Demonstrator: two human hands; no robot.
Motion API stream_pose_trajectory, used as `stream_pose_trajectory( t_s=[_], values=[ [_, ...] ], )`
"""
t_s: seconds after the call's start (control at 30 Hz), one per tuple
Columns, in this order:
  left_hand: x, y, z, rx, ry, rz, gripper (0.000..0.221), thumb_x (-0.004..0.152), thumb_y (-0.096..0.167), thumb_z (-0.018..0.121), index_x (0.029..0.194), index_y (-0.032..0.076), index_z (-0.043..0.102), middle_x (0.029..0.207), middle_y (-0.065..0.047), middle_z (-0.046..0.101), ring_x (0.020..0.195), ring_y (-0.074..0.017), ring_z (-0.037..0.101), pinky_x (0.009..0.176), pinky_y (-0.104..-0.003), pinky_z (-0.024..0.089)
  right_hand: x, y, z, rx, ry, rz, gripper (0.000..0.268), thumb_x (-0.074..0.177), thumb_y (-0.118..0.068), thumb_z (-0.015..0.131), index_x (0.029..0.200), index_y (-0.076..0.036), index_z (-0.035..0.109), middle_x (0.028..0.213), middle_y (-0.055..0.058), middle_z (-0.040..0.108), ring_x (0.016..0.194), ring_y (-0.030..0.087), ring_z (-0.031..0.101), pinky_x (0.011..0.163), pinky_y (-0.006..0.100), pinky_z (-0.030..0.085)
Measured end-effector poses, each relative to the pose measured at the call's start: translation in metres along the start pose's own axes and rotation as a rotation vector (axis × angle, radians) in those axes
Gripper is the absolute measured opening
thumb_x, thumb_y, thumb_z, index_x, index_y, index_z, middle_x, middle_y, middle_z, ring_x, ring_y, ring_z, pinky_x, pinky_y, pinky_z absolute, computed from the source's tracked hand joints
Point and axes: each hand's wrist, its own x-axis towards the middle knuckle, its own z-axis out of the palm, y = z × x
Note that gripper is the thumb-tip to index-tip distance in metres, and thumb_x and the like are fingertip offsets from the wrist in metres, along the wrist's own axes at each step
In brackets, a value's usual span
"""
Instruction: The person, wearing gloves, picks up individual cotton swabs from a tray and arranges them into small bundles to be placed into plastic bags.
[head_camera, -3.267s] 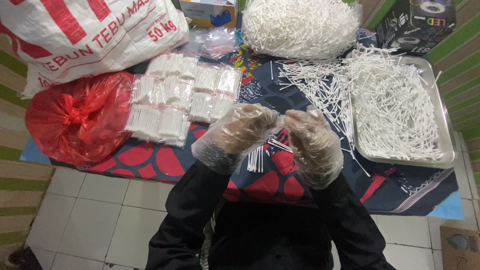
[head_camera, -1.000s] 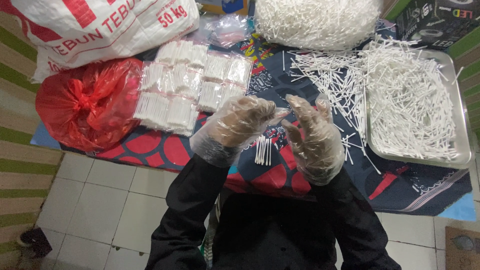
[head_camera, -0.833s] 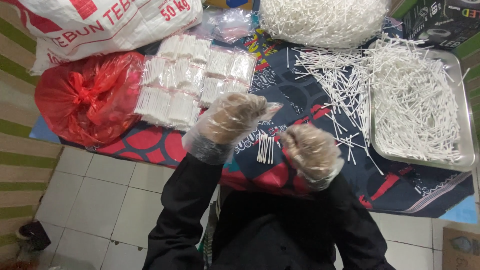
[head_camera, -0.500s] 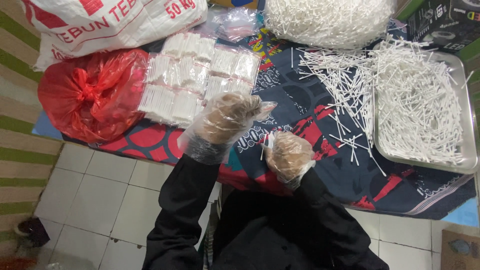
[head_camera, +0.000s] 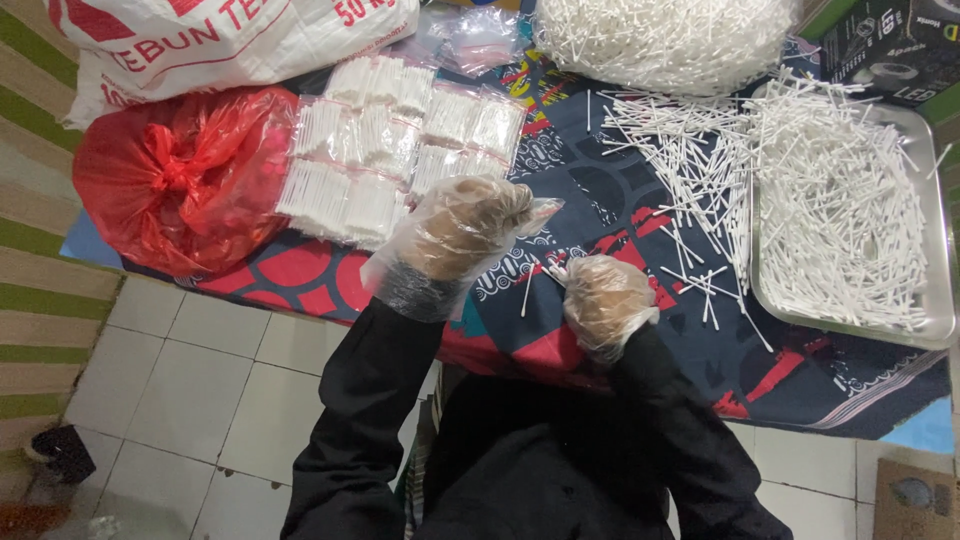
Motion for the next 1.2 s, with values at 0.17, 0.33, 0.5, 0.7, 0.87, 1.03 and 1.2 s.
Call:
stream_pose_trajectory(
  t_s=[0.17,0.33,0.5,0.7,0.87,1.03,1.2],
  values=[
    [0.011,0.017,0.015,-0.571,0.027,-0.186,0.059,0.103,0.033,0.050,0.158,0.037,0.031,0.109,0.007,0.049,0.087,-0.0127,0.058,0.069,-0.028,0.056,0.017,0.019,-0.011,0.050,0.014,-0.075,0.051,0.095,-0.067,0.049,0.113,-0.026,0.072,0.115,0.008,0.068,0.106,0.036,0.064,0.083,0.065,0.049],
    [0.009,0.070,0.044,-0.314,0.086,-0.137,0.073,0.109,0.033,0.048,0.168,0.031,0.005,0.138,-0.002,0.014,0.123,-0.0194,0.018,0.104,-0.035,0.027,0.034,0.035,-0.027,0.105,0.041,-0.129,0.044,0.095,-0.067,0.051,0.110,-0.031,0.071,0.109,0.005,0.069,0.102,0.032,0.066,0.080,0.062,0.051],
    [0.031,0.035,0.006,-0.349,0.045,-0.057,0.071,0.099,0.026,0.049,0.163,0.030,0.018,0.112,0.000,0.042,0.100,-0.0148,0.049,0.082,-0.029,0.049,0.039,0.043,-0.039,0.159,0.062,-0.188,0.037,0.094,-0.067,0.054,0.107,-0.036,0.070,0.103,0.001,0.069,0.098,0.029,0.068,0.076,0.058,0.053],
    [0.014,0.024,0.001,-0.295,0.076,-0.121,0.070,0.107,0.047,0.045,0.166,0.033,0.009,0.132,0.002,0.037,0.127,-0.0146,0.037,0.116,-0.033,0.034,0.039,0.043,-0.055,0.229,0.093,-0.284,0.029,0.093,-0.066,0.057,0.102,-0.042,0.070,0.095,-0.004,0.070,0.093,0.025,0.070,0.071,0.054,0.056],
    [0.021,0.027,0.006,-0.409,0.206,-0.274,0.058,0.108,0.049,0.053,0.158,0.040,0.027,0.107,0.005,0.039,0.089,-0.0132,0.048,0.078,-0.026,0.049,0.037,0.045,-0.067,0.296,0.122,-0.379,0.020,0.092,-0.066,0.060,0.098,-0.049,0.069,0.087,-0.009,0.071,0.088,0.021,0.073,0.066,0.050,0.059],
    [0.043,0.024,-0.015,-0.874,0.427,-0.645,0.020,0.087,0.042,0.074,0.075,0.028,0.067,0.064,0.011,0.061,0.064,-0.0098,0.064,0.059,-0.027,0.051,0.045,0.068,-0.077,0.339,0.157,-0.474,0.013,0.091,-0.065,0.062,0.095,-0.054,0.069,0.081,-0.012,0.071,0.084,0.017,0.074,0.062,0.046,0.061],
    [0.062,0.044,-0.008,-0.999,0.559,-0.644,0.023,0.083,0.045,0.078,0.076,0.027,0.066,0.065,0.009,0.060,0.061,-0.0114,0.064,0.057,-0.028,0.052,0.038,0.078,-0.108,1.534,-0.078,-0.741,0.006,0.094,-0.004,0.078,0.096,-0.005,0.073,0.098,0.017,0.078,0.104,0.027,0.075,0.091,0.041,0.060]
  ],
)
